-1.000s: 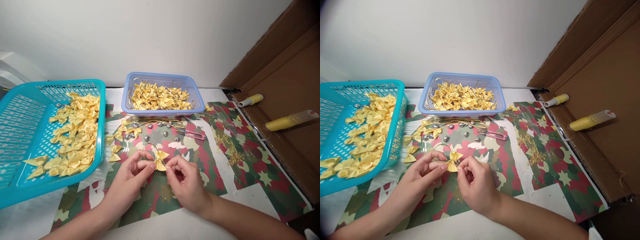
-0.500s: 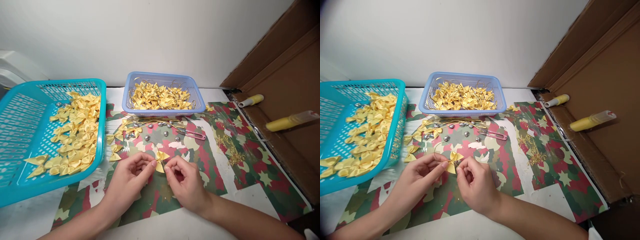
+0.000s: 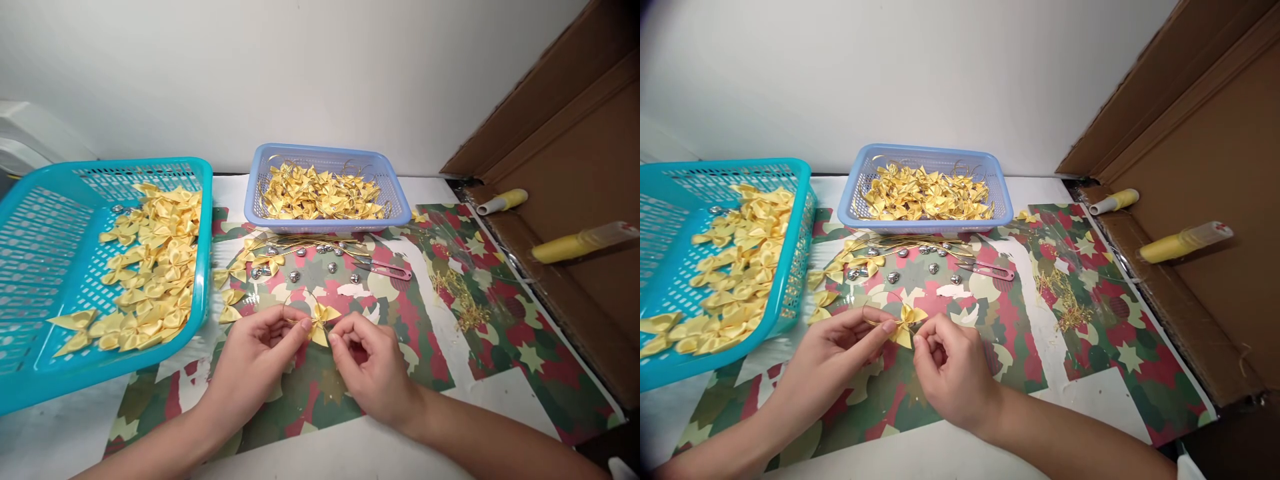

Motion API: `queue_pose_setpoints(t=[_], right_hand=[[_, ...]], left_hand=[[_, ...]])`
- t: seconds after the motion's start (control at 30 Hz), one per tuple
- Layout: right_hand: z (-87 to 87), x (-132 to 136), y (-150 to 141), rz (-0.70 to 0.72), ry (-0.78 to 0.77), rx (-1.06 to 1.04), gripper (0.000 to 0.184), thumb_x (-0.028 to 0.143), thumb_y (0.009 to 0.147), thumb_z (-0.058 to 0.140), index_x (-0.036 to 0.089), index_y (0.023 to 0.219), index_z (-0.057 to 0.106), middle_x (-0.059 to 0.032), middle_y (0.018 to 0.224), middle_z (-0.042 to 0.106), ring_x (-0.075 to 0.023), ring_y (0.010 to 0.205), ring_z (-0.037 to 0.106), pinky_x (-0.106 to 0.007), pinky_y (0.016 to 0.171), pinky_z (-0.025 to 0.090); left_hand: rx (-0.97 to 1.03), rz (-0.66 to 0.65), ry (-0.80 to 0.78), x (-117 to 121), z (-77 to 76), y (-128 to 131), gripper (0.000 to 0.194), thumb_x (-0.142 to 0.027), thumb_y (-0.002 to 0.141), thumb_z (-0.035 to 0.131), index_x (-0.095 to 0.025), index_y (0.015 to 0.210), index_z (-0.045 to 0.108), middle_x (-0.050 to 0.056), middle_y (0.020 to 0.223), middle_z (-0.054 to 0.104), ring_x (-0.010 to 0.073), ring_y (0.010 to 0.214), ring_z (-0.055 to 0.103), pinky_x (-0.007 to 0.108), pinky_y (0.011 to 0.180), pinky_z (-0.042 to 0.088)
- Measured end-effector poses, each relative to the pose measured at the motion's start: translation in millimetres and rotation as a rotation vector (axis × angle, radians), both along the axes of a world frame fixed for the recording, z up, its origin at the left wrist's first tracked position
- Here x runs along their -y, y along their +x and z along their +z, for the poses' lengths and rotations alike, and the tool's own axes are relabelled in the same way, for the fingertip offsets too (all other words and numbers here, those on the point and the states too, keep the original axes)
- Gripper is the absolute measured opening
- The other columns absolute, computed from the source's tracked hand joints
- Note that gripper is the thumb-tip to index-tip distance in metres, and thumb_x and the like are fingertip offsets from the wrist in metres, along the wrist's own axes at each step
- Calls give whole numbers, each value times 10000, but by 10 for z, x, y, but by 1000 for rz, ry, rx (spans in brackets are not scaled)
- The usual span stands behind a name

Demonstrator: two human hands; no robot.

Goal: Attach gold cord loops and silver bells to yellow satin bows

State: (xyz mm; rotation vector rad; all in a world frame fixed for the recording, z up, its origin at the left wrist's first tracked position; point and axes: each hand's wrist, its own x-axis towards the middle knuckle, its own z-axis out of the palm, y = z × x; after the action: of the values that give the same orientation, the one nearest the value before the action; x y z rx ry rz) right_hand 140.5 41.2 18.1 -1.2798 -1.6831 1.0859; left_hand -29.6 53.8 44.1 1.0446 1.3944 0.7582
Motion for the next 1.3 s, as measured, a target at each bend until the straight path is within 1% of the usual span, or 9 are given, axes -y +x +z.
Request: queue_pose_setpoints(t=[0.1,0.23,0.43,0.57,0.77,0.87,1.03,1.13,1.3], right_hand=[[-5,8,8,1,-10,-18,139,153,863,497,201,736,471,73,533,419,-67,443,384,-197,445,291],[-1,9,12,-6,-5,-16,137,161,874,493,199,743,482,66,527,447,-72,442,415,-198,448,307],[-4,10,-5,-21,16,-12,144,172,881,492,199,740,479,64,514,462,-72,426,425,-199,439,310],[-15,18,-14,-30,16,-11,145,175,882,492,200,739,477,60,519,467,-74,432,430,-199,440,313],[-14,24,-25,-41,40,-24,142,166,883,488,202,747,473,60,521,476,-72,421,432,-194,430,316],[-5,32,-28,-42,54,-34,133,162,882,490,200,755,481,57,528,486,-73,421,443,-192,428,323],[3,49,-30,-46,83,-48,129,155,881,493,198,760,485,53,535,498,-70,419,443,-187,421,328],[3,56,-34,-45,88,-59,126,154,886,488,198,768,488,53,535,502,-68,414,444,-184,413,330],[-1,63,-43,-51,88,-72,125,167,899,475,199,779,490,45,545,522,-73,419,463,-182,413,350]], left_hand=[[0,29,0,-12,-7,-5,267,-434,777,689,-170,734,680,-8,576,588,111,517,524,178,457,378],[6,34,10,-9,-1,-11,265,-430,779,691,-172,718,680,-21,550,557,102,504,512,170,443,358],[8,49,35,4,6,2,260,-427,775,694,-174,716,679,-7,575,598,103,506,517,171,446,374],[-5,57,32,5,17,19,267,-436,760,699,-173,715,687,-2,541,592,110,491,497,179,436,372],[0,96,51,26,59,53,247,-412,748,709,-180,670,683,-18,495,555,90,442,417,175,379,292],[16,114,32,32,45,55,258,-418,739,720,-176,660,684,-30,467,515,79,430,377,173,370,256],[66,119,3,36,18,47,274,-423,735,723,-168,654,669,-24,490,526,82,456,401,168,391,278],[91,121,-2,47,18,49,274,-426,733,721,-171,652,662,-30,489,513,76,452,384,163,386,265],[142,114,-63,72,3,47,283,-445,738,715,-181,669,642,-38,486,496,75,429,352,171,374,256]])
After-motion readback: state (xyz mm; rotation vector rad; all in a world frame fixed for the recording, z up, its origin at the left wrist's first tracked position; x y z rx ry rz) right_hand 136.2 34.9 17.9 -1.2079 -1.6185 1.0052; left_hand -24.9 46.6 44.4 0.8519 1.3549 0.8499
